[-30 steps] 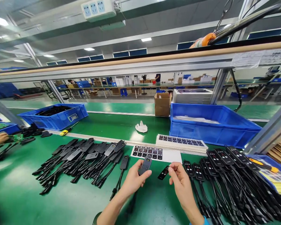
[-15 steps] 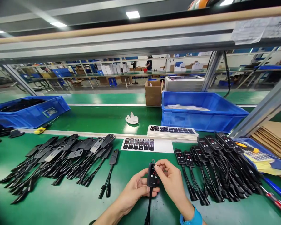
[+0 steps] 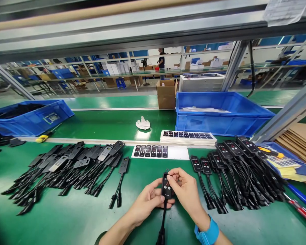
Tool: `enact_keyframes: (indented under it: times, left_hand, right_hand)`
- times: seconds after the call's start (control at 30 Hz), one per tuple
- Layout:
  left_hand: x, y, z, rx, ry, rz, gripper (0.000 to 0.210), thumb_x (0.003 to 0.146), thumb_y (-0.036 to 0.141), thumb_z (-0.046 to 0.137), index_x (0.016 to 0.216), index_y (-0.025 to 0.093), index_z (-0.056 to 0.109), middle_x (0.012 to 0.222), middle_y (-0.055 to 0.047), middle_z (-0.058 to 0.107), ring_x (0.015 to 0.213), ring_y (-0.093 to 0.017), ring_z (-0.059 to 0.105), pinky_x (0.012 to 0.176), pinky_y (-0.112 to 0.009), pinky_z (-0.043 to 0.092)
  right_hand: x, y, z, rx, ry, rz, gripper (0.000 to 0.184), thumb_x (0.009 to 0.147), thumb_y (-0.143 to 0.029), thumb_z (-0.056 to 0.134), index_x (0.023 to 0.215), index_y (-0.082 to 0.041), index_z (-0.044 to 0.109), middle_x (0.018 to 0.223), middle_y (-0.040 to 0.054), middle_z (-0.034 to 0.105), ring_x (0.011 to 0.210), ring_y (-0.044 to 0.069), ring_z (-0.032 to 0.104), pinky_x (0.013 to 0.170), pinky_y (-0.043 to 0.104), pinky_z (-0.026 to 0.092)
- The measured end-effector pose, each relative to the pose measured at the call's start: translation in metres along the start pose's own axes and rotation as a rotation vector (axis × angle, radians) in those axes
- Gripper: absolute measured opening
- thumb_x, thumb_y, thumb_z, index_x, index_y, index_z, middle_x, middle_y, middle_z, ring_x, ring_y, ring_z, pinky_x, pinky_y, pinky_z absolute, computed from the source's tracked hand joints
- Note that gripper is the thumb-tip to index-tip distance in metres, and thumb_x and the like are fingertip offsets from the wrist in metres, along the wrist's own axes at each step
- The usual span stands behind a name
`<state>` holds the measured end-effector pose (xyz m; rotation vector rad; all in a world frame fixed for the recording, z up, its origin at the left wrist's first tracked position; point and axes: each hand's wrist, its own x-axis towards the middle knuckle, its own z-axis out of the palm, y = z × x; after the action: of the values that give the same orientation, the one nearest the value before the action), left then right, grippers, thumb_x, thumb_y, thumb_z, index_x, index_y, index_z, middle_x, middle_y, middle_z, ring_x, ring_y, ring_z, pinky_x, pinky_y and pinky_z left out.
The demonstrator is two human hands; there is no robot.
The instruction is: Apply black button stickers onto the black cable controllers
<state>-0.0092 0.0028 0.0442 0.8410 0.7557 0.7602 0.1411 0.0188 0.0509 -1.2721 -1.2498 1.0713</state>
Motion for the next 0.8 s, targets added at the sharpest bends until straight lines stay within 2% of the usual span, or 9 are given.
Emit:
enact_keyframes:
  times: [0.23, 0.53, 0.8]
  left_hand:
    - [-0.0001, 0.0006, 0.0021, 0.050, 0.001, 0.013, 0.056, 0.071, 0.025, 0.071, 0.121, 0.014, 0.050, 0.082, -0.007, 0.069, 0.077, -0.019, 0.068, 0.076, -0.033, 0.052]
    - [0.0002, -0.0005, 0.0033, 0.073, 0.001, 0.022, 0.051, 0.072, 0.020, 0.068, 0.119, 0.015, 0.051, 0.079, -0.006, 0.068, 0.071, -0.016, 0.067, 0.072, -0.030, 0.051]
    - [0.0006, -0.0009, 0.0041, 0.066, 0.006, 0.033, 0.050, 0.071, 0.021, 0.069, 0.118, 0.016, 0.051, 0.079, -0.005, 0.068, 0.072, -0.017, 0.067, 0.072, -0.030, 0.051]
  right_hand:
    - [0.0000, 0.0014, -0.0011, -0.023, 0.015, 0.012, 0.024, 0.072, -0.042, 0.068, 0.075, -0.018, 0.064, 0.061, 0.0008, 0.058, 0.054, 0.014, 0.054, 0.049, 0.025, 0.046]
    - [0.0013, 0.0007, -0.0006, -0.007, 0.042, 0.023, 0.025, 0.069, -0.042, 0.070, 0.073, -0.018, 0.065, 0.057, -0.0001, 0.058, 0.051, 0.014, 0.054, 0.045, 0.024, 0.046]
    - [0.0010, 0.0050, -0.0013, -0.008, 0.031, 0.008, 0.023, 0.069, -0.039, 0.071, 0.075, -0.018, 0.064, 0.055, -0.0017, 0.056, 0.050, 0.013, 0.052, 0.045, 0.024, 0.045]
